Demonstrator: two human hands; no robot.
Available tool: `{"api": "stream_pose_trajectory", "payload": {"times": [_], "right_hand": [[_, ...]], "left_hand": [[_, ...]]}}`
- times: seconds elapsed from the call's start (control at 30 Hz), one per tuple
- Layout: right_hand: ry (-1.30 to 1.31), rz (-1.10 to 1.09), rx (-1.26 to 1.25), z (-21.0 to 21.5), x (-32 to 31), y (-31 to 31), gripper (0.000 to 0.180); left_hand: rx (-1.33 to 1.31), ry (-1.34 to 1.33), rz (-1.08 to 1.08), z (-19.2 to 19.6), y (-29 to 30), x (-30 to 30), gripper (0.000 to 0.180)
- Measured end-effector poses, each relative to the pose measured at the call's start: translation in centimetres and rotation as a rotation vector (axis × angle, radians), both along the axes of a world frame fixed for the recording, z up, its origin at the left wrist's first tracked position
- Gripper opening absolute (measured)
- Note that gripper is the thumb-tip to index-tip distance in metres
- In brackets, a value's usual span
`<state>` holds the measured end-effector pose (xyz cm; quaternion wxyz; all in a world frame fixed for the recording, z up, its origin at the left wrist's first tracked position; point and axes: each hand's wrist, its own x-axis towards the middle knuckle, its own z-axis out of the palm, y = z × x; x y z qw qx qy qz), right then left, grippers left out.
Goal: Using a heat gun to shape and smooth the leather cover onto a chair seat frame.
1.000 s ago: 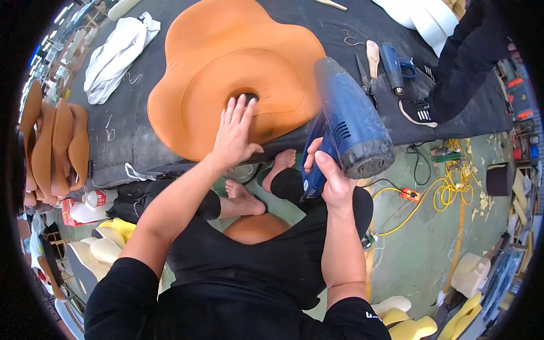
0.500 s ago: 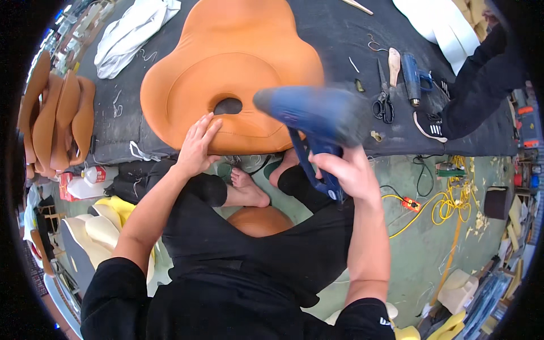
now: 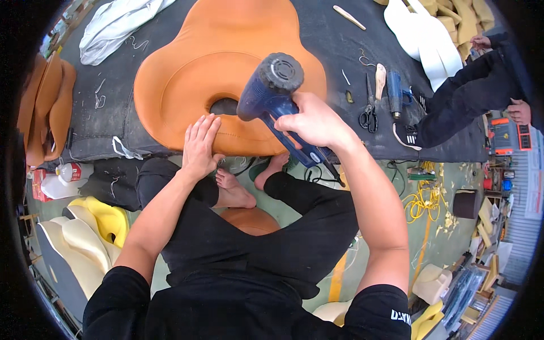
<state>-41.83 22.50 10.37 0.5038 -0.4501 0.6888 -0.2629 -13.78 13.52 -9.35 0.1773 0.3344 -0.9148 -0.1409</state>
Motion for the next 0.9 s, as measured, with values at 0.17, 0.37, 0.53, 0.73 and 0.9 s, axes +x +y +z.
{"api": "stream_pose_trajectory", "payload": {"times": [0.17, 0.37, 0.53, 0.73, 0.9], "right_hand": [[0.078, 0.018, 0.037, 1.0, 0.5, -1.8, 0.031], [0.174, 0.031, 0.156, 3.3, 0.1, -2.9, 0.032], [0.09, -0.003, 0.144, 2.9, -1.0, -2.4, 0.032], [-0.048, -0.127, 0.165, 1.8, -1.3, -1.6, 0.035], [0.079, -0.12, 0.293, 3.0, -2.7, 3.1, 0.033]], "left_hand": [[-0.004, -0.01, 0.017, -0.1, 0.0, 0.0, 0.109], [-0.012, 0.01, -0.005, -0.4, -0.2, 0.2, 0.108], [-0.006, 0.011, 0.0, -0.3, -0.2, 0.0, 0.106], [-0.011, 0.007, 0.008, -0.7, 0.0, 0.0, 0.106], [-0.023, 0.0, 0.003, -0.6, -0.1, -0.1, 0.108]]}}
